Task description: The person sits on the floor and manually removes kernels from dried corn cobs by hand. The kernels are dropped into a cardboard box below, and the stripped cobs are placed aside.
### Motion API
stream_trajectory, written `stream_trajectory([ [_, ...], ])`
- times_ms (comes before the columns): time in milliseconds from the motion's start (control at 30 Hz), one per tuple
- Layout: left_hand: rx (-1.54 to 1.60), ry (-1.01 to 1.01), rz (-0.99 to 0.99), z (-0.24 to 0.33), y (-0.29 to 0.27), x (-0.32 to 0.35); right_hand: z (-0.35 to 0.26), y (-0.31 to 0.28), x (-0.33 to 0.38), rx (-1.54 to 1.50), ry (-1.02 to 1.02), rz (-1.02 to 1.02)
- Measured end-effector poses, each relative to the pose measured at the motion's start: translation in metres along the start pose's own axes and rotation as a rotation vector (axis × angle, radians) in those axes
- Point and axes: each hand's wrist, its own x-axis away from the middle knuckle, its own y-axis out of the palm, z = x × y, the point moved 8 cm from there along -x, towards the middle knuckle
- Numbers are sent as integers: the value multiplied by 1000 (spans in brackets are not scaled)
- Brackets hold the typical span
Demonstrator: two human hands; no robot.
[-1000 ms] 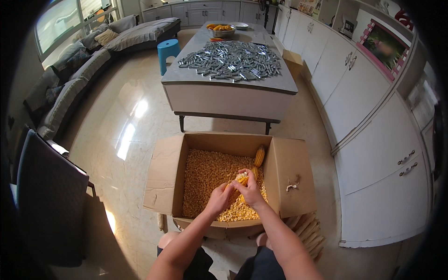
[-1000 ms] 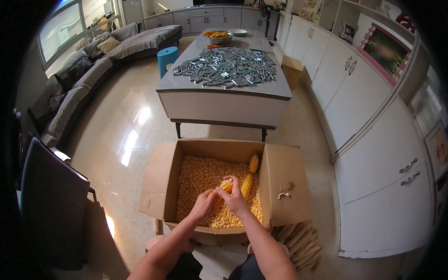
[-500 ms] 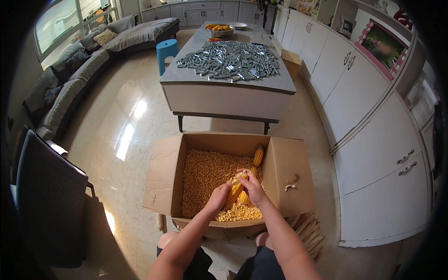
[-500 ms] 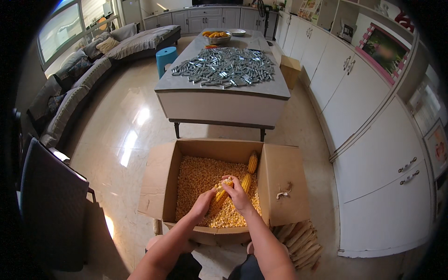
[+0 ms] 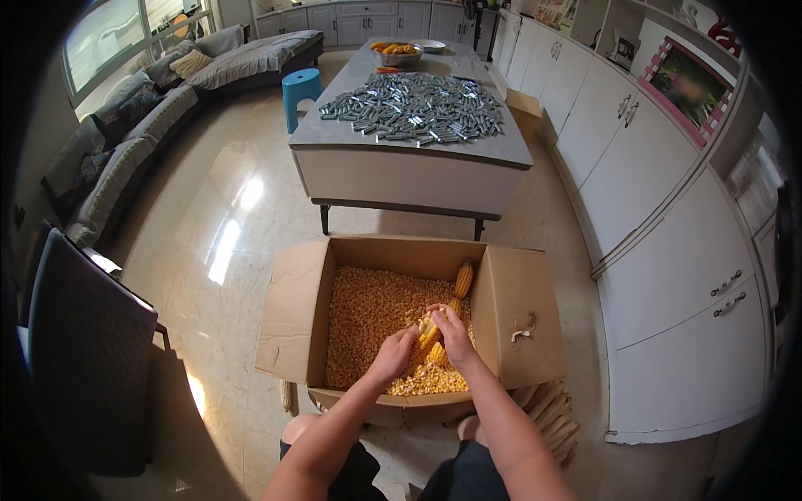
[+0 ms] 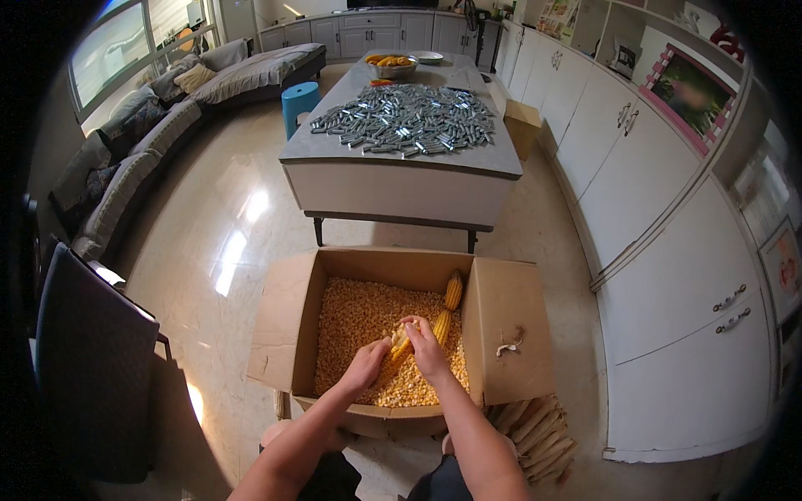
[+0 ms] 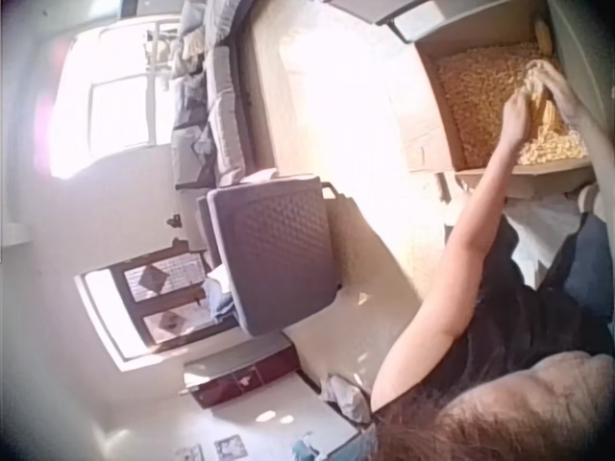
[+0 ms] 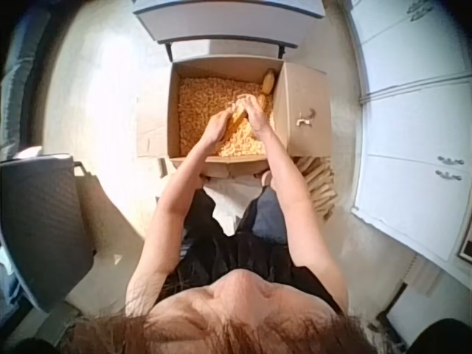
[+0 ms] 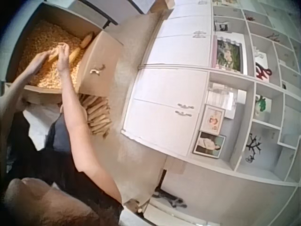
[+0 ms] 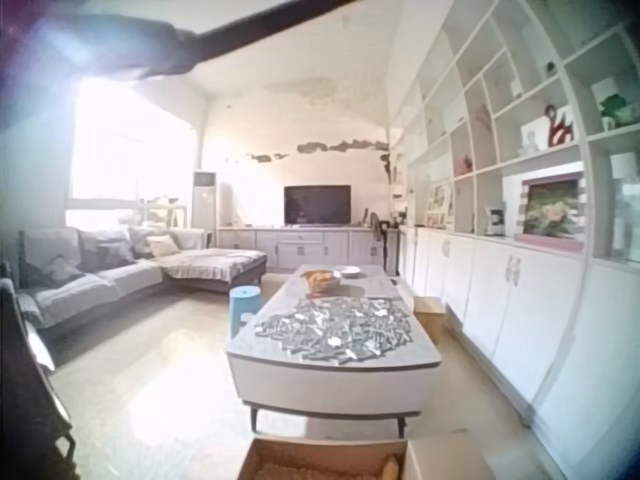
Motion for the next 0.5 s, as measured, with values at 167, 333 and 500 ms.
stream_trajectory([
  [167, -175, 79, 19, 19, 5, 9, 3, -7, -1, 108, -37, 128],
  [333, -1, -112, -53, -4, 5, 3, 8, -8, -1, -135, 164, 93],
  [500, 33, -53, -53, -8, 0, -3, -7, 3, 3, -180, 113, -20],
])
